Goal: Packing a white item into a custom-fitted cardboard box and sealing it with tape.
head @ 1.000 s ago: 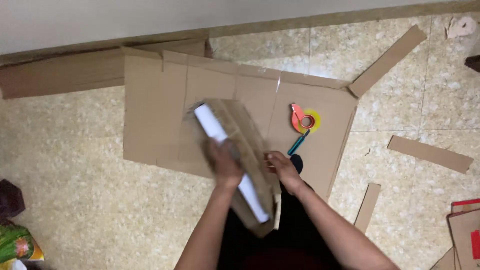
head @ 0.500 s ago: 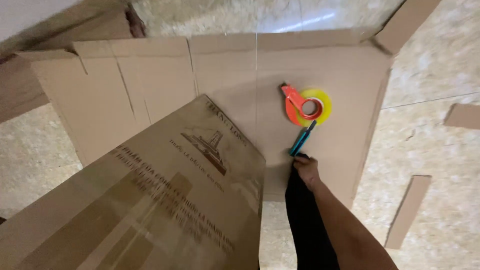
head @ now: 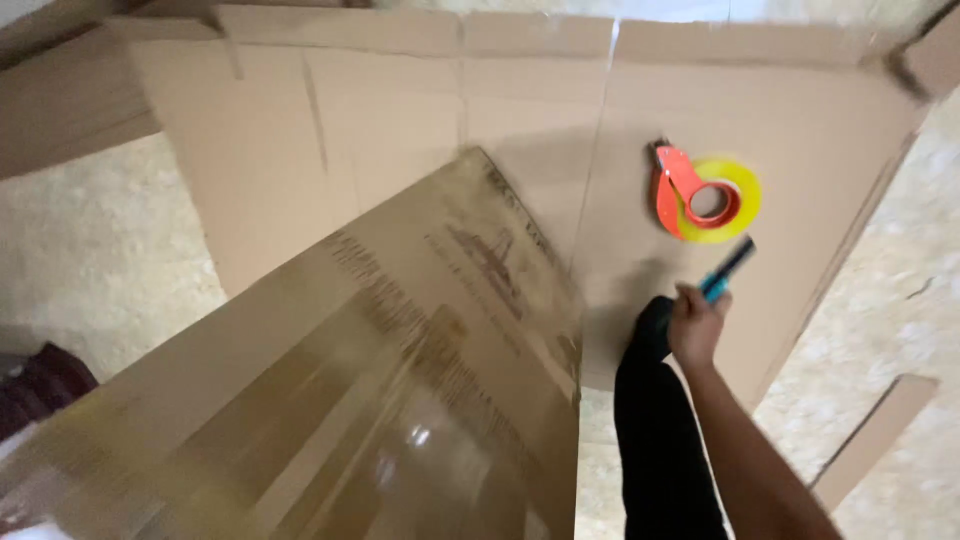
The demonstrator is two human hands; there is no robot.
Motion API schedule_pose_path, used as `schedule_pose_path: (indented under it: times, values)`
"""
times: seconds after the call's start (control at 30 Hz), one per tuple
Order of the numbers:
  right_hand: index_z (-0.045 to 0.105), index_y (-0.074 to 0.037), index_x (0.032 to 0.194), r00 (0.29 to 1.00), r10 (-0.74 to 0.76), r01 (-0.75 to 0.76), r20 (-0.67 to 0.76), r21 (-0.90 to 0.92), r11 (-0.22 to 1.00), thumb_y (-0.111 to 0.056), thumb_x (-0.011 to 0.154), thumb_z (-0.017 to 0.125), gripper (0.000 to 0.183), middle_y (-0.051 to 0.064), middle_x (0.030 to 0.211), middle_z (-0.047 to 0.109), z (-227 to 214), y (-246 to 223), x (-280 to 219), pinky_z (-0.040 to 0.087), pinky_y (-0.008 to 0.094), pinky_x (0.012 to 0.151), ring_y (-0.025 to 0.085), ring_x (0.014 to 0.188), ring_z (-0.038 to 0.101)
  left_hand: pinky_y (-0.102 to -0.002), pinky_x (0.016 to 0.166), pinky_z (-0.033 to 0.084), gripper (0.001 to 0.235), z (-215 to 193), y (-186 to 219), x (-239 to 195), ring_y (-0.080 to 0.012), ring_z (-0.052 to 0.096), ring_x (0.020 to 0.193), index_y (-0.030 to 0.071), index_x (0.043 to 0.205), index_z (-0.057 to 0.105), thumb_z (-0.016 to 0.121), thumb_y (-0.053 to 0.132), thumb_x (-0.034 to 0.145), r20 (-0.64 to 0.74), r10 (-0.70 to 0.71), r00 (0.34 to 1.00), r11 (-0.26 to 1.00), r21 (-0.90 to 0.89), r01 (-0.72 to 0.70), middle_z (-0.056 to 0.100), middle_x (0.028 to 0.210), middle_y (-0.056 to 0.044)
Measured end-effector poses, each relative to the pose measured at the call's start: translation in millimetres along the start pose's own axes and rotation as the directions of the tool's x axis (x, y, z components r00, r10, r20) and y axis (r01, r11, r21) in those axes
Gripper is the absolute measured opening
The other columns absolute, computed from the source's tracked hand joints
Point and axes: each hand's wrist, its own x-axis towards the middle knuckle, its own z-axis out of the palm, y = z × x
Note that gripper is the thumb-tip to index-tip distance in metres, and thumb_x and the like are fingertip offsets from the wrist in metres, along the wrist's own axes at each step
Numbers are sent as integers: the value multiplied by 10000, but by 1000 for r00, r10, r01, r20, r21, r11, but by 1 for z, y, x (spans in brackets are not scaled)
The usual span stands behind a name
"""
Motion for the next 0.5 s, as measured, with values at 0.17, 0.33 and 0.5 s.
schedule_pose_path:
  times: [0.17, 0.33, 0.5]
  values:
    - [575, -31, 1317, 748, 268, -637, 607, 770, 32, -105, 951, 533, 375, 117, 1013, 645, -215, -93, -136, 521, 357, 674, 237, 774, 621, -627, 1121, 370, 864, 112, 186, -146, -365, 430, 1433, 306, 1655, 157, 319, 740, 925, 100, -42, 994, 948, -311, 72, 363, 1650, -122]
    - [457, -48, 1471, 711, -305, -688, 634, 534, -492, -179, 1085, 546, 418, 144, 1114, 628, -337, -59, -292, 495, 322, 669, 185, 786, 544, -533, 1151, 303, 870, 103, 109, -106, -517, 203, 1489, -20, 1631, 83, 467, 242, 897, 239, 659, 713, 579, 445, -684, 90, 1643, -381]
    - [393, -273, 1690, 809, -431, -577, 399, 405, -709, -37, 1041, 542, 706, 206, 1318, 498, -418, -79, -324, 455, 328, 619, 209, 738, 498, -484, 1181, 250, 723, 85, 63, -161, -502, 252, 1482, -120, 1534, 278, 531, 109, 897, 561, 629, 538, -135, 760, -636, 122, 1647, -435]
